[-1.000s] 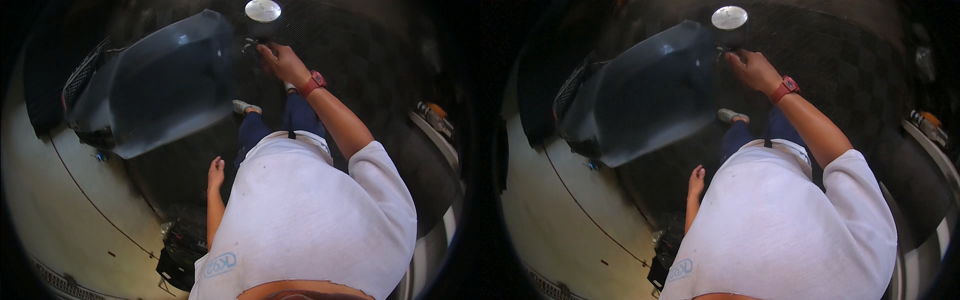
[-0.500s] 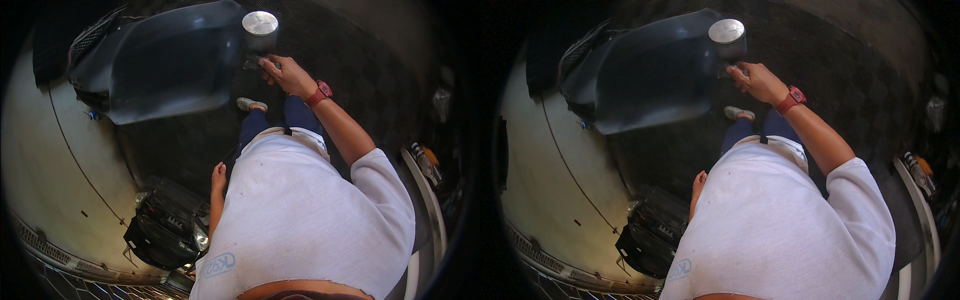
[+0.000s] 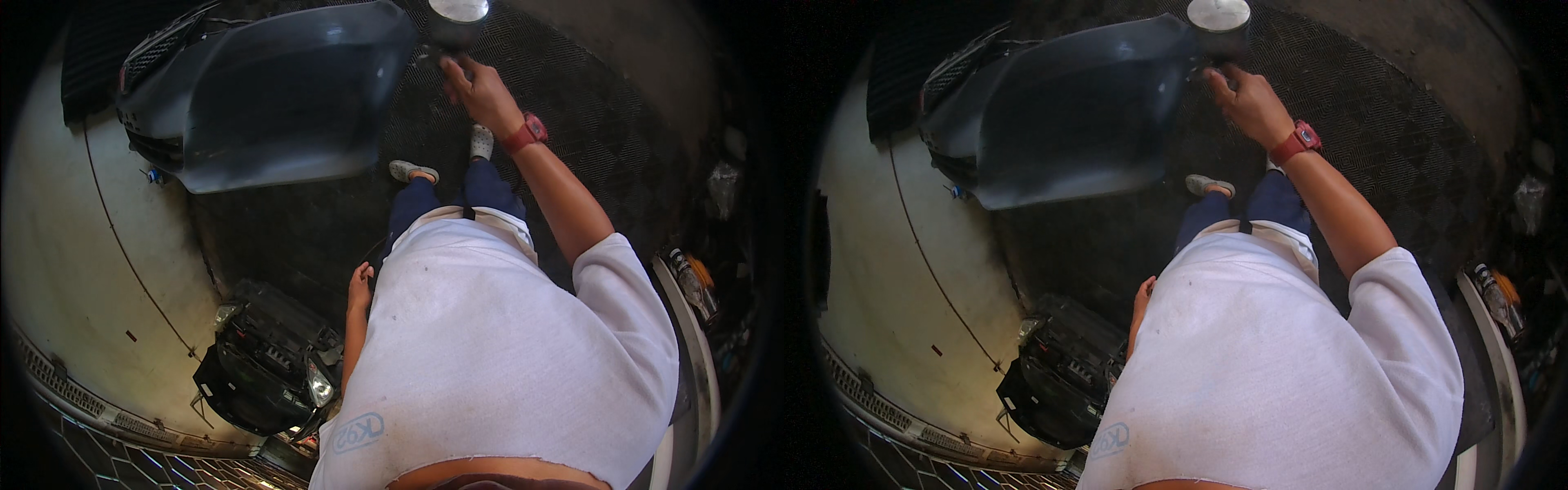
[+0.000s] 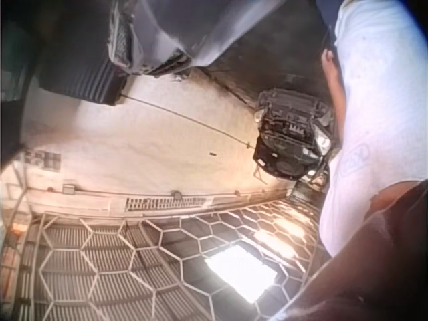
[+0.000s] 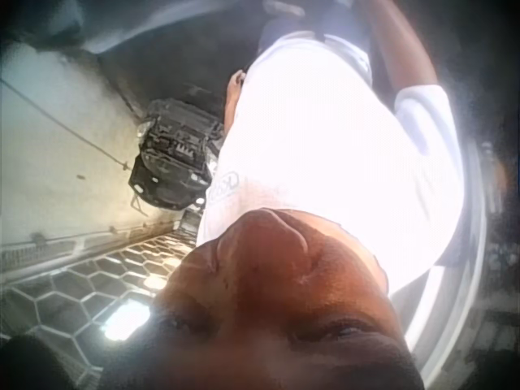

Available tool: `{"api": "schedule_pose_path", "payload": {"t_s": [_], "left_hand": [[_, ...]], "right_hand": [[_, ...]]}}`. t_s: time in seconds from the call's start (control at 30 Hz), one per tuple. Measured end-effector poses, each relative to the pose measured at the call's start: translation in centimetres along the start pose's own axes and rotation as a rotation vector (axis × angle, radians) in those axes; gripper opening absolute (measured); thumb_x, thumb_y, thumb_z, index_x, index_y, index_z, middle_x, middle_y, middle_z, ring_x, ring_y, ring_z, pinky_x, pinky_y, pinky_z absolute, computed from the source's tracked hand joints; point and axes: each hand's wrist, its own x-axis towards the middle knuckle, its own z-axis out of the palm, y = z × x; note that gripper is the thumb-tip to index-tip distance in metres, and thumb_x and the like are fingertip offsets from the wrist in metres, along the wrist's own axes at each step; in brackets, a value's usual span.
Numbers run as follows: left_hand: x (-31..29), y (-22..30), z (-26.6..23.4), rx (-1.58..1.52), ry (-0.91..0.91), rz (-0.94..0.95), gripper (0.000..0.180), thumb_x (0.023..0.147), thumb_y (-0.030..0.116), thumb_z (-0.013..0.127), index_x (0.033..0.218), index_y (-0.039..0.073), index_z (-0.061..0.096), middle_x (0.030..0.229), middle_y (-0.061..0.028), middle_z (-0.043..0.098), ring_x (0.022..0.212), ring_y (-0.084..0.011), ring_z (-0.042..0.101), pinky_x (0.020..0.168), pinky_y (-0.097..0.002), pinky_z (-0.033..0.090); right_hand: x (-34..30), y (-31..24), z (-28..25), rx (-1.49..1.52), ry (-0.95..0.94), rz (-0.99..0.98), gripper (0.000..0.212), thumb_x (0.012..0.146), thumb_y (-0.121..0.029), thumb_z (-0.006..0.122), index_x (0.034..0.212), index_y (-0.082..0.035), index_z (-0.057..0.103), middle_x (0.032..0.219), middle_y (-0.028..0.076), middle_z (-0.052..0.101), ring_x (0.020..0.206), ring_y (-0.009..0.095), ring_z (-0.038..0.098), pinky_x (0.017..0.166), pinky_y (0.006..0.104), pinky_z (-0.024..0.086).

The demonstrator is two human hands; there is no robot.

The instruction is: The person uses a spray gun to apply paint to a car bumper and grille assembly. They move around the part to cover different areas, including the front and sides, while holding the spray gun in their right hand.

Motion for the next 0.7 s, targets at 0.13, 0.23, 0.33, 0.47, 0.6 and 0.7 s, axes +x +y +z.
{"api": "schedule_pose_path", "payload": {"t_s": [0.13,0.23,0.33,0.47,0.6,0.7], "left_hand": [[0.0,-0.5,0.4,0.01,0.011,0.013,0.047,0.101,0.039,0.062,0.134,0.005,0.062,0.125,-0.0144,0.07,0.114,-0.0245,0.067,0.099,-0.0343,0.049],[-0.1,-0.1,0.3,0.007,0.017,0.036,0.048,0.101,0.04,0.062,0.134,0.005,0.062,0.125,-0.0148,0.07,0.115,-0.0244,0.067,0.1,-0.0344,0.048],[-0.6,2.2,0.5,0.008,0.002,0.024,0.049,0.101,0.04,0.063,0.134,0.005,0.061,0.126,-0.0148,0.07,0.116,-0.0244,0.066,0.101,-0.0343,0.048],[-0.7,3.6,0.0,0.05,-0.003,0.025,0.049,0.101,0.04,0.063,0.134,0.005,0.061,0.127,-0.0142,0.069,0.117,-0.0237,0.065,0.102,-0.0339,0.047],[-0.9,4.3,0.0,0.059,0.006,0.008,0.048,0.101,0.039,0.063,0.135,0.005,0.061,0.128,-0.0138,0.068,0.116,-0.0232,0.065,0.101,-0.0338,0.048],[-1.0,3.4,0.1,0.042,0.019,0.006,0.046,0.102,0.037,0.063,0.134,0.005,0.062,0.121,-0.012,0.071,0.111,-0.0209,0.066,0.099,-0.0326,0.048]], "right_hand": [[-1.6,-0.4,0.3,0.002,-0.102,0.026,0.059,0.103,-0.05,0.052,0.113,0.005,0.068,0.073,0.017,0.069,0.066,0.026,0.069,0.068,0.0377,0.054],[-2.7,-0.2,1.0,0.007,-0.203,0.041,0.058,0.104,-0.05,0.05,0.112,0.005,0.068,0.077,0.016,0.07,0.069,0.024,0.07,0.07,0.0363,0.055],[-3.4,-1.3,1.0,0.033,-0.314,0.063,0.056,0.106,-0.047,0.048,0.114,0.005,0.067,0.084,0.016,0.073,0.074,0.021,0.071,0.072,0.0337,0.056],[-2.3,-1.2,0.9,0.012,-0.216,0.081,0.059,0.105,-0.05,0.049,0.114,0.005,0.067,0.081,0.016,0.072,0.071,0.022,0.071,0.069,0.0355,0.056],[-0.6,-0.9,0.5,-0.008,-0.08,0.045,0.062,0.102,-0.054,0.05,0.113,0.005,0.069,0.076,0.016,0.071,0.067,0.025,0.071,0.068,0.0374,0.055],[0.3,-1.1,-0.1,0.005,-0.055,0.046,0.064,0.102,-0.055,0.05,0.117,0.005,0.068,0.076,0.014,0.071,0.067,0.022,0.07,0.068,0.0355,0.055]]}}
